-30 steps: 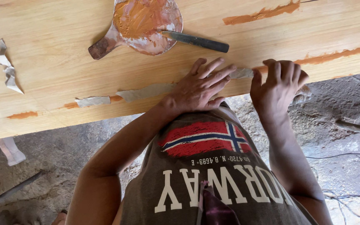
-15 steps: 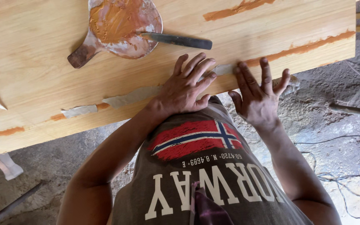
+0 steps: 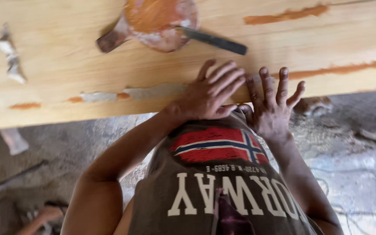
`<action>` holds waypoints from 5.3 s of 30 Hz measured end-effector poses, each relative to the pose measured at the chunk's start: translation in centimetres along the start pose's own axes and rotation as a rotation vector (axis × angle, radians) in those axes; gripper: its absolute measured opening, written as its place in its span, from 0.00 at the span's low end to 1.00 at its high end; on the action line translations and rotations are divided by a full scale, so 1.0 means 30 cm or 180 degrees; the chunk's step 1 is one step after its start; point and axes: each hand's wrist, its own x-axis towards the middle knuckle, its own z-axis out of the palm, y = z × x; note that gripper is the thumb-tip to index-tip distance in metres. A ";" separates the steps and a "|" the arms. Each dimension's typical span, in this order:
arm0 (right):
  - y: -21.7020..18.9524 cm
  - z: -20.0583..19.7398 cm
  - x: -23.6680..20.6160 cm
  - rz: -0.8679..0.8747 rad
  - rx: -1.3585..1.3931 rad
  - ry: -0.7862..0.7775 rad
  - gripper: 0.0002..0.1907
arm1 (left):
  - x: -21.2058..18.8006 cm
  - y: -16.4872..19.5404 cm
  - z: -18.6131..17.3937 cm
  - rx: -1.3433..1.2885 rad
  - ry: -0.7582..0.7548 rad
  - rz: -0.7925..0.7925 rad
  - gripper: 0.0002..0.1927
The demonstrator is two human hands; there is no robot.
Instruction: The person tears strips from a sheet of paper by hand and presses each strip onto lines of orange adhesive on a long wooden board, working along the board and smoothing the strips in place with their fingers.
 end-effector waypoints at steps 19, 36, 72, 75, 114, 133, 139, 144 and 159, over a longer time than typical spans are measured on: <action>-0.239 -0.084 0.253 -0.1170 0.1857 0.0166 0.31 | -0.303 0.068 -0.149 -0.0073 0.0551 -0.1658 0.40; -1.121 -0.198 0.545 -0.1106 0.1644 0.0361 0.18 | -1.373 -0.629 -0.795 0.0986 0.3060 -0.3295 0.25; -1.409 -0.213 0.881 0.0549 0.5369 0.0066 0.08 | -1.065 -0.414 -0.681 -0.4651 0.3618 -0.1141 0.08; -1.401 -0.200 0.864 0.0012 0.4351 0.0247 0.07 | -1.046 -0.393 -0.675 -0.4635 0.3661 -0.1310 0.06; -1.356 -0.252 0.860 -0.0345 0.3876 0.0191 0.07 | -0.990 -0.412 -0.697 -0.3575 0.4320 -0.1996 0.11; -1.274 -0.197 0.911 0.0410 0.4645 -0.0420 0.18 | -1.079 -0.600 -0.795 -0.3235 0.4858 -0.2056 0.20; -1.197 -0.213 0.942 0.0589 0.4786 -0.0379 0.07 | -1.156 -0.749 -0.784 -0.3109 0.4639 -0.2583 0.17; -1.205 -0.232 0.957 0.0671 0.5607 -0.0057 0.08 | -1.134 -0.768 -0.770 -0.0362 0.2223 -0.3398 0.18; -1.293 -0.307 0.904 0.0226 0.4759 0.0381 0.15 | -0.862 -0.486 -0.745 -0.2414 0.3233 -0.1494 0.07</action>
